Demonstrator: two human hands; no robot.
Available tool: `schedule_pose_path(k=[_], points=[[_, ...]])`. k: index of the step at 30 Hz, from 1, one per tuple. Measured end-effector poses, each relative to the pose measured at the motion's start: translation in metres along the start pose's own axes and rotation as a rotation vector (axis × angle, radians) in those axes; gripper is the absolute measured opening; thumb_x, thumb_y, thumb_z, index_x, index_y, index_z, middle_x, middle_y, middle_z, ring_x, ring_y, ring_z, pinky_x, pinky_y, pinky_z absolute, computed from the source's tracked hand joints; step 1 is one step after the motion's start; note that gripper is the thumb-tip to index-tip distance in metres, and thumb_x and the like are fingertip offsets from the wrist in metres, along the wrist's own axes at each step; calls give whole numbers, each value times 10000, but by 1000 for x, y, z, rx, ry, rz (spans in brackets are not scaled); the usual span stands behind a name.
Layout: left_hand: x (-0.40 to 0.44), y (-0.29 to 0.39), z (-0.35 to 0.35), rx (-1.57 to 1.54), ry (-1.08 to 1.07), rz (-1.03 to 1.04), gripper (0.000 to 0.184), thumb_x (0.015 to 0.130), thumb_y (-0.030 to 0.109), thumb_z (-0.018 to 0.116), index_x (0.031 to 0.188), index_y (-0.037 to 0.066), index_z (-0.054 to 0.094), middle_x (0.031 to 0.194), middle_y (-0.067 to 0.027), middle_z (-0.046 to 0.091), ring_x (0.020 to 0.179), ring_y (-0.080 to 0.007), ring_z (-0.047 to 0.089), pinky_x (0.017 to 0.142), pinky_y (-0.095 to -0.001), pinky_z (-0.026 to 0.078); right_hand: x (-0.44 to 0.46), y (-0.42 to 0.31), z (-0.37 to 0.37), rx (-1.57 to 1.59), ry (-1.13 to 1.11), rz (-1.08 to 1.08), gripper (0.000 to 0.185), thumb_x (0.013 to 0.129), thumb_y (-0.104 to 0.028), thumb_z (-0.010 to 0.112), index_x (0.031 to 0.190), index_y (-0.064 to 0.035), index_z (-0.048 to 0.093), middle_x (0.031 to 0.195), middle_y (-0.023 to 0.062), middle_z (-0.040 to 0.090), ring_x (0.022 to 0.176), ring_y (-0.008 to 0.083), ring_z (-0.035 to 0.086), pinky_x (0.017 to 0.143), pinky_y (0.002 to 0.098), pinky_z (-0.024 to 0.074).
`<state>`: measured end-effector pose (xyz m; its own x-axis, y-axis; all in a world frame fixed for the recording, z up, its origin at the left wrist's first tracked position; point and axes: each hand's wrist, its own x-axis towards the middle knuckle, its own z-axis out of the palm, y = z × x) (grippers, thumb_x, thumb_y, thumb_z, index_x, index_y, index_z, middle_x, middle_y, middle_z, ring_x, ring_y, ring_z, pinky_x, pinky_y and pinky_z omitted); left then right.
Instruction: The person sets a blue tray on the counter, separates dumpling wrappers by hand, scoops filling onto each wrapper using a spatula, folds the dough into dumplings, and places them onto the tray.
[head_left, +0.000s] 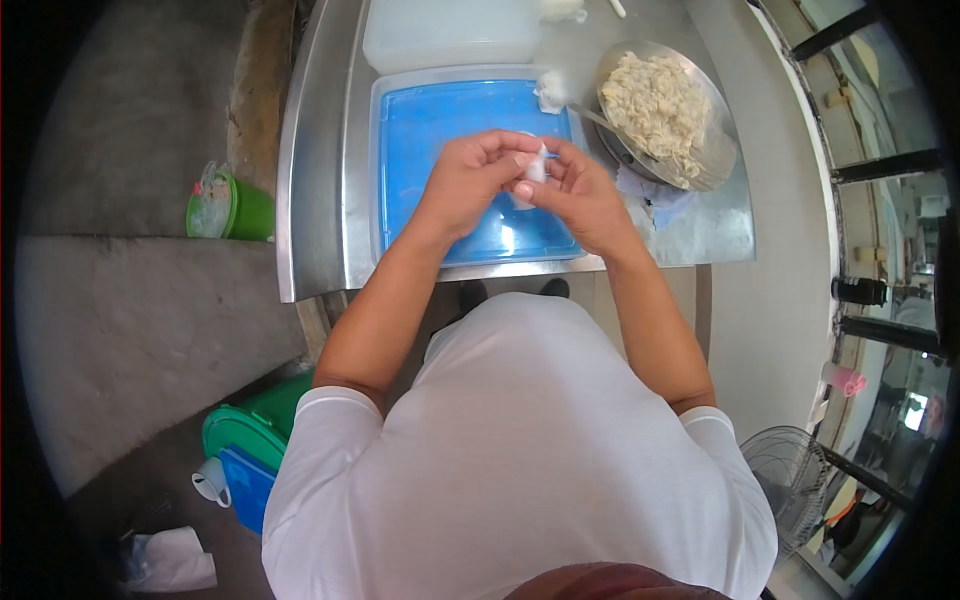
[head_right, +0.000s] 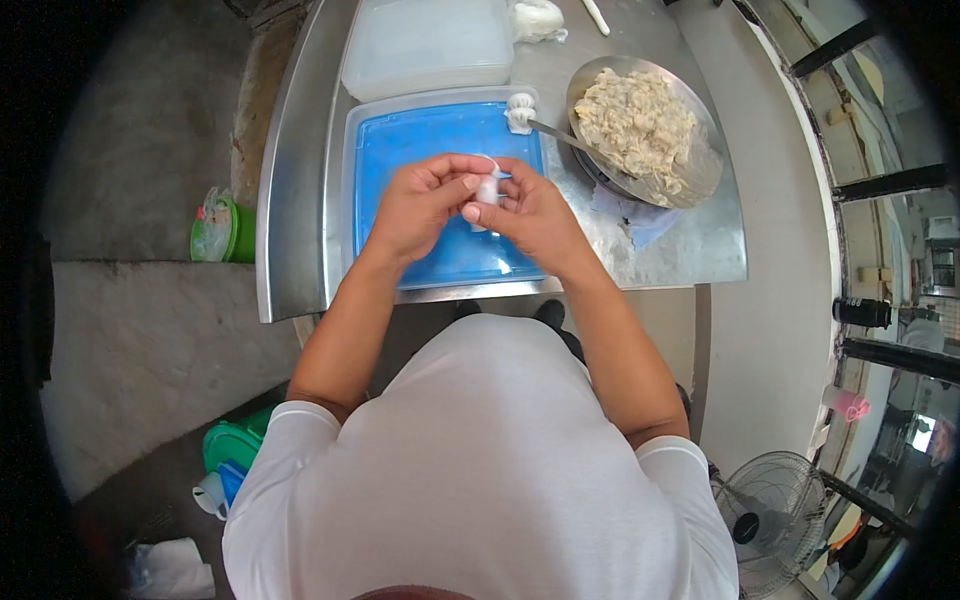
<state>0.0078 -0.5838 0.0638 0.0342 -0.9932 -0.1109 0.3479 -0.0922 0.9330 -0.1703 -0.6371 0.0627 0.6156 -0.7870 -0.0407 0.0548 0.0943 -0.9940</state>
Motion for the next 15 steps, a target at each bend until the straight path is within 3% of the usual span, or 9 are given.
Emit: schedule_pose_path(k=[1,2,3,5,6,7,9,12,15], points=[[0,3,1,1,-1,-1,247,948,85,633,1160,-39,662,1008,-93,694,841,-143,660,763,-276,559,3,6,0,-174,-27,-72,546,866,-234,791,1298,7,559,1140,122,653,1088,136,591,903,274,494],[0,7,2,2,8,-2,250,950,97,636,1158,-39,664,1002,-98,695,833,-147,661,768,-279,560,3,12,1,-60,-6,-67,418,901,-148,738,1258,11,590,1087,107,677,1069,134,614,891,279,514],[-1,12,3,3,18,-3,254,953,110,640,1156,-39,665,997,-102,697,826,-151,663,772,-282,560,3,11,-1,-58,-6,-64,418,901,-148,738,1258,11,590,1087,107,677,1069,134,614,891,279,514],[-2,19,-11,107,109,19,261,957,121,645,1166,-35,655,1012,-106,695,846,-162,667,786,-295,561,2,6,-5,417,28,154,352,942,-46,647,1277,23,565,1125,120,667,1046,163,644,903,306,535],[-2,21,-16,213,194,50,270,961,133,650,1177,-30,645,1028,-110,693,867,-173,671,799,-309,562,0,-6,-4,524,42,161,321,953,30,580,1272,34,544,1168,137,653,1026,198,667,928,342,552],[-3,19,-18,214,194,50,270,961,133,650,1177,-30,645,1028,-110,693,867,-173,671,799,-309,562,0,-6,-6,524,42,160,321,953,30,580,1272,34,544,1168,137,653,1026,198,667,928,342,552],[-6,8,-21,-190,159,-174,288,960,132,658,1195,-27,610,1068,-121,681,924,-193,670,827,-336,559,2,-5,-14,663,28,130,314,956,21,579,1265,37,531,1202,151,639,1046,229,669,958,386,554],[-10,-8,-15,-342,15,-108,298,946,109,664,1196,-31,583,1089,-126,668,963,-206,662,838,-343,558,2,-6,-13,707,6,141,292,953,12,588,1240,38,539,1208,152,637,1048,245,669,966,415,553],[-6,-2,-12,-302,44,-23,282,937,87,663,1175,-42,588,1072,-124,668,962,-204,662,836,-344,558,4,3,-17,698,-2,165,322,945,-14,621,1250,45,535,1201,150,637,1055,250,663,956,408,551]])
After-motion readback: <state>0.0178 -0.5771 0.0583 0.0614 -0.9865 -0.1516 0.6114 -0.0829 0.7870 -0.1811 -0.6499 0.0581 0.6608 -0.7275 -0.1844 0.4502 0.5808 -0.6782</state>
